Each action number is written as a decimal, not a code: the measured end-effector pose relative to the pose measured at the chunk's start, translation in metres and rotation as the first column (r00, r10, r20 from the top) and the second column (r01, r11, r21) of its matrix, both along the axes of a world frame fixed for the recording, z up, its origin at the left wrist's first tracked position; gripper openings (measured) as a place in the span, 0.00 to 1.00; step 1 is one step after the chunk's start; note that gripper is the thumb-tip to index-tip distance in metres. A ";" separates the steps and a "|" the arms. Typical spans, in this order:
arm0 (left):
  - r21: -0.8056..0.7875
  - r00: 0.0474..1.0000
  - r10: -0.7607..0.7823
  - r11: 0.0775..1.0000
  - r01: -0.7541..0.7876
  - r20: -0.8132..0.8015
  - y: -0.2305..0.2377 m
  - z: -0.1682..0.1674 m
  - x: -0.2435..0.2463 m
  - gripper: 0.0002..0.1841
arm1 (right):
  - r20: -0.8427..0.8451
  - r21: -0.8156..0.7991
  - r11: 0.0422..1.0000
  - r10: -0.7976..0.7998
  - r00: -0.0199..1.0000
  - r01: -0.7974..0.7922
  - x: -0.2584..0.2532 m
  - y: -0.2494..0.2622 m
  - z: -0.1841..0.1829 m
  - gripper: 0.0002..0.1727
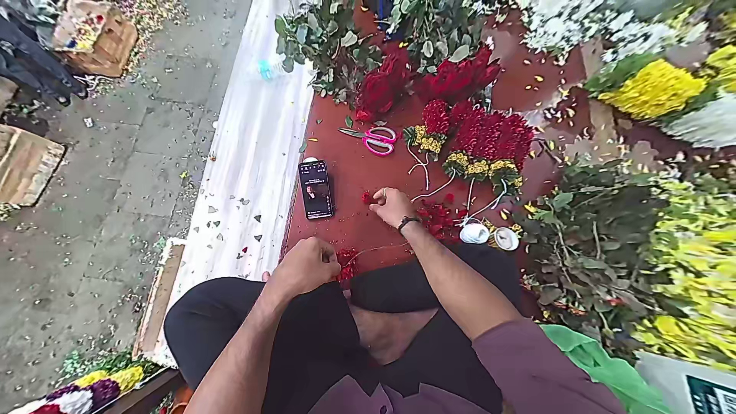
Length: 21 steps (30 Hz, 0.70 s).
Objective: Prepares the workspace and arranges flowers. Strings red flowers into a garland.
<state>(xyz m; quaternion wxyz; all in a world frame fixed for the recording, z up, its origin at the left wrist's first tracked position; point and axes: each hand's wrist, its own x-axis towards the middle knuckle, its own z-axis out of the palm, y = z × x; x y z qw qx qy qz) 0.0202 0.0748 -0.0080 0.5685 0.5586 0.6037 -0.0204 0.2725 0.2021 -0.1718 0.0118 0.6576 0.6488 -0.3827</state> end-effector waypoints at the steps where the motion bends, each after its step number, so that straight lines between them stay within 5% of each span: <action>1: -0.007 1.000 -0.005 1.000 0.004 -0.007 0.000 -0.002 0.000 0.10 | 0.043 0.043 0.999 0.012 0.999 -0.014 -0.008 0.001 -0.010 0.22; 5: -0.051 1.000 -0.012 0.999 0.011 -0.024 -0.002 -0.009 -0.003 0.10 | 0.011 0.172 0.983 -0.063 0.998 0.061 -0.020 0.005 -0.027 0.10; 8: -0.064 0.999 -0.029 0.998 0.027 -0.026 0.001 -0.008 -0.001 0.10 | -0.170 0.102 0.976 -0.175 0.970 0.194 -0.013 0.011 -0.024 0.09; 13: -0.042 0.998 -0.054 0.998 0.054 -0.013 0.001 -0.005 0.004 0.10 | -0.346 -0.027 0.938 -0.334 0.877 0.346 0.002 0.010 -0.020 0.25; 18: -0.021 0.999 -0.036 0.999 0.036 -0.012 -0.004 0.001 0.000 0.09 | -0.237 0.006 0.998 -0.056 0.970 0.060 0.009 0.006 -0.006 0.28; 21: 0.005 1.000 -0.024 1.000 0.024 -0.016 -0.004 0.003 -0.002 0.10 | -0.272 0.058 0.980 -0.167 0.948 0.190 0.020 0.004 0.007 0.18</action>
